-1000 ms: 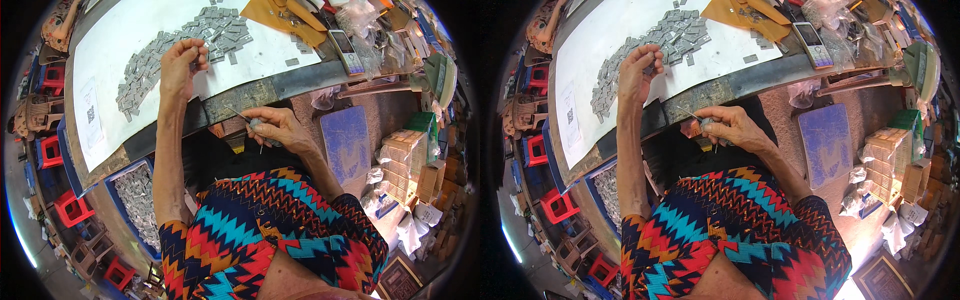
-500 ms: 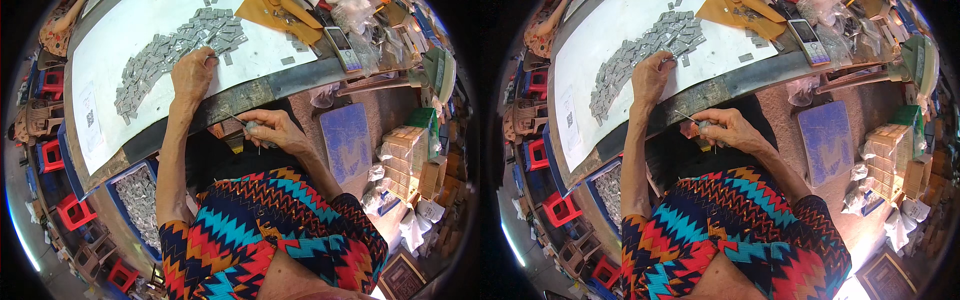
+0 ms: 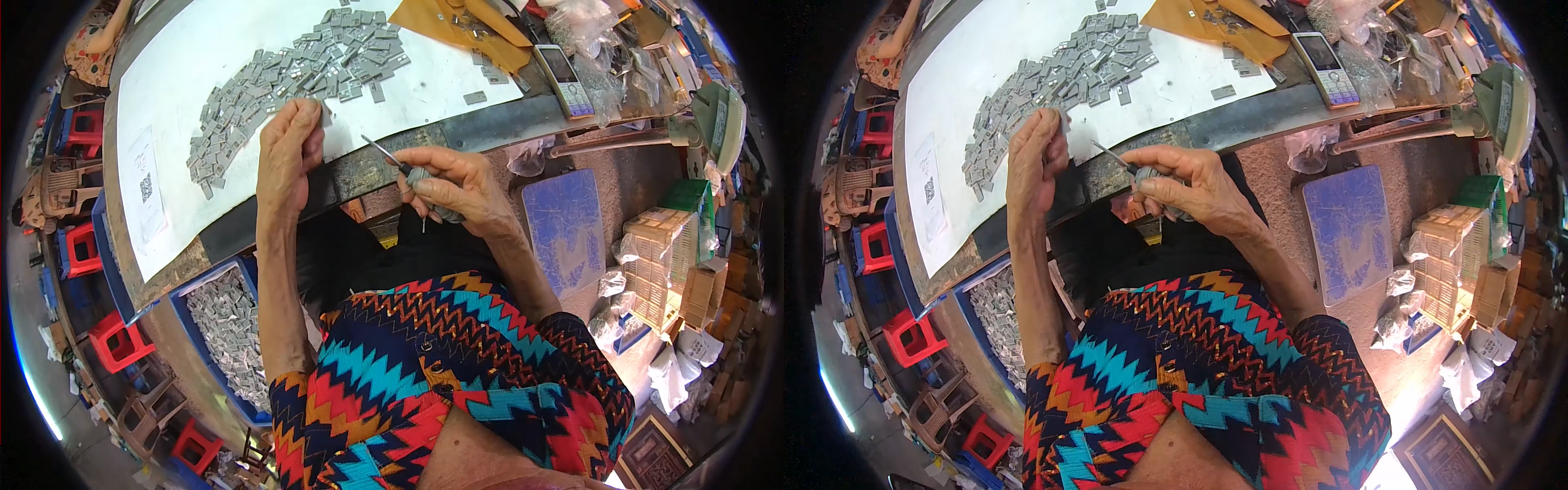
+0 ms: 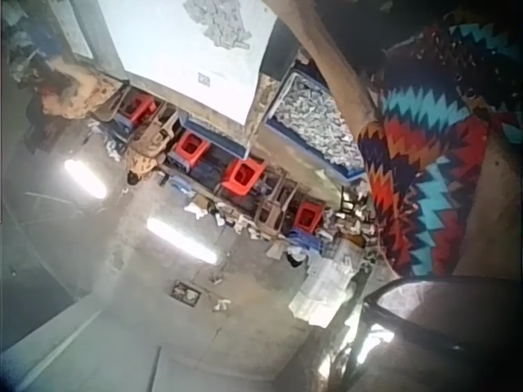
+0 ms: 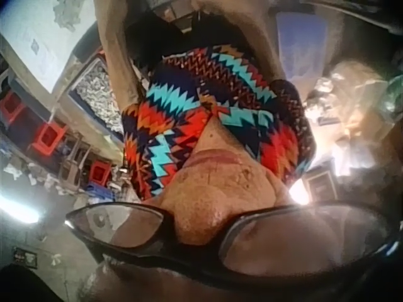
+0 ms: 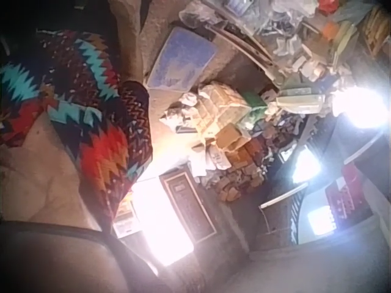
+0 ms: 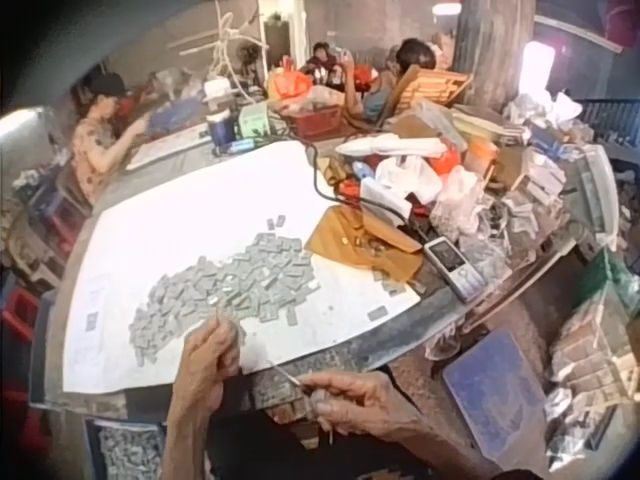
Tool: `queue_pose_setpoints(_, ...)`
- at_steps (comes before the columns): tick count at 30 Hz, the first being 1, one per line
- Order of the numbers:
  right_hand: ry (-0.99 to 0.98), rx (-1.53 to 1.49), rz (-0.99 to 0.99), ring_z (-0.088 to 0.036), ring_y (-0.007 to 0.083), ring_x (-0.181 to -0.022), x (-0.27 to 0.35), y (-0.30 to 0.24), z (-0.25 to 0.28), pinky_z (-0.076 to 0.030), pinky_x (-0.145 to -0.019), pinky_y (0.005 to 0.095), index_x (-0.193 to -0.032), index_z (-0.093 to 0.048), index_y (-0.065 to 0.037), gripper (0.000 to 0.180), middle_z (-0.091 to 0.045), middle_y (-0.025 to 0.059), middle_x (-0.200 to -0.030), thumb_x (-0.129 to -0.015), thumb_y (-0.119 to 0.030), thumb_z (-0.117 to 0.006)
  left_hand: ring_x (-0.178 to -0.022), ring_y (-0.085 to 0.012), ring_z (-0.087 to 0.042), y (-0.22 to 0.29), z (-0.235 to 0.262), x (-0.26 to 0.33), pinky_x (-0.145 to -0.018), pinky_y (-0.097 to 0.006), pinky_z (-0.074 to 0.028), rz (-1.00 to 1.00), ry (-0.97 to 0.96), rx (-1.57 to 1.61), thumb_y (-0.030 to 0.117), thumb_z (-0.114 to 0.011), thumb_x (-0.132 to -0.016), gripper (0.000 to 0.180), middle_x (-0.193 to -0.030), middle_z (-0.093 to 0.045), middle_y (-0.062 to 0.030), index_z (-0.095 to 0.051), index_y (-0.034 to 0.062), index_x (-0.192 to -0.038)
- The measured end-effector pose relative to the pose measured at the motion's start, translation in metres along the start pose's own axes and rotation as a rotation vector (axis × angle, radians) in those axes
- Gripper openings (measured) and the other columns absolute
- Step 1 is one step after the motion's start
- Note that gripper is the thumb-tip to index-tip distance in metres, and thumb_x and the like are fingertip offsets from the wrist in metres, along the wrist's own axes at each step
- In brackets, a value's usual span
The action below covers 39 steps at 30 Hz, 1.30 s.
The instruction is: Using a small hand tool to manipulate or clean small rectangular hardware components on a workbench.
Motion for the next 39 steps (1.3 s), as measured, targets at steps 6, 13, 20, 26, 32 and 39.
queue_pose_setpoints(6, -0.053, 0.027, 0.037, -0.054, 0.0079, -0.063, -0.01, -0.005, -0.012, -0.041, -0.05, 0.0169, -0.117, -0.049, 0.003, 0.038, -0.059, 0.0068, -0.082, -0.085, -0.016, -0.055, -0.044, -0.0054, -0.032, -0.012, 0.001, 0.023, -0.04, -0.018, -0.024, 0.137, -0.1, 0.321, 0.024, -0.046, -0.09, 0.024, -0.063, -0.05, -0.0051, -0.051, 0.0012, -0.085)
queue_pose_setpoints(13, 0.006, 0.297, 0.059, -0.056, 0.0081, -0.079, -0.013, -0.004, -0.021, -0.045, -0.066, 0.0216, -0.11, -0.055, -0.001, 0.03, -0.061, 0.0047, -0.086, -0.081, -0.011, -0.055, -0.046, -0.0081, -0.038, -0.019, -0.001, 0.032, -0.042, -0.02, -0.029, 0.184, -0.074, 0.568, 0.017, -0.048, -0.09, 0.02, -0.073, -0.057, -0.0122, -0.051, -0.0027, -0.094)
queue_pose_setpoints(20, 0.025, 0.511, 0.134, -0.056, 0.014, -0.084, -0.015, -0.006, -0.031, -0.045, -0.077, 0.0265, -0.11, -0.053, 0.0, 0.031, -0.06, 0.0101, -0.093, -0.08, -0.008, -0.054, -0.048, -0.0023, -0.034, -0.019, 0.003, 0.044, -0.043, -0.016, -0.024, 0.053, 0.018, 0.169, 0.011, -0.054, -0.085, 0.017, -0.069, -0.053, -0.0031, -0.053, -0.0017, -0.096)
queue_pose_setpoints(26, 0.0, 0.62, 0.275, -0.058, 0.018, -0.084, -0.018, 0.0, -0.04, -0.045, -0.077, 0.0282, -0.109, -0.052, 0.002, 0.031, -0.06, 0.0139, -0.094, -0.079, -0.005, -0.054, -0.049, -0.0003, -0.033, -0.014, 0.004, 0.053, -0.043, -0.014, -0.022, -0.004, 0.092, -0.105, 0.012, -0.053, -0.085, 0.019, -0.066, -0.05, 0.0022, -0.056, 0.0009, -0.1)
queue_pose_setpoints(32, 0.014, 0.645, 0.324, -0.058, 0.0194, -0.085, -0.019, 0.003, -0.042, -0.045, -0.077, 0.0291, -0.109, -0.053, 0.003, 0.031, -0.06, 0.0155, -0.095, -0.078, -0.005, -0.054, -0.055, -0.0005, -0.037, -0.011, 0.004, 0.056, -0.045, -0.015, -0.026, -0.074, 0.136, -0.283, 0.013, -0.052, -0.085, 0.019, -0.066, -0.049, 0.0041, -0.057, 0.0019, -0.099)
queue_pose_setpoints(39, -0.023, 0.597, 0.173, -0.054, 0.0198, -0.102, -0.019, 0.006, -0.039, -0.041, -0.088, 0.0295, -0.114, -0.053, 0.001, 0.036, -0.058, 0.0146, -0.109, -0.079, -0.006, -0.056, -0.058, -0.0048, -0.044, -0.01, 0.002, 0.059, -0.052, -0.02, -0.036, -0.082, 0.176, -0.391, 0.008, -0.051, -0.083, 0.014, -0.067, -0.054, 0.0003, -0.056, -0.0004, -0.092)
Point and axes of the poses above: each hand's wrist, its own x-axis away from the middle knuckle, its own z-axis out of the back of the hand, y = z × x, the point moved 3 cm from there along -x, towards the middle knuckle
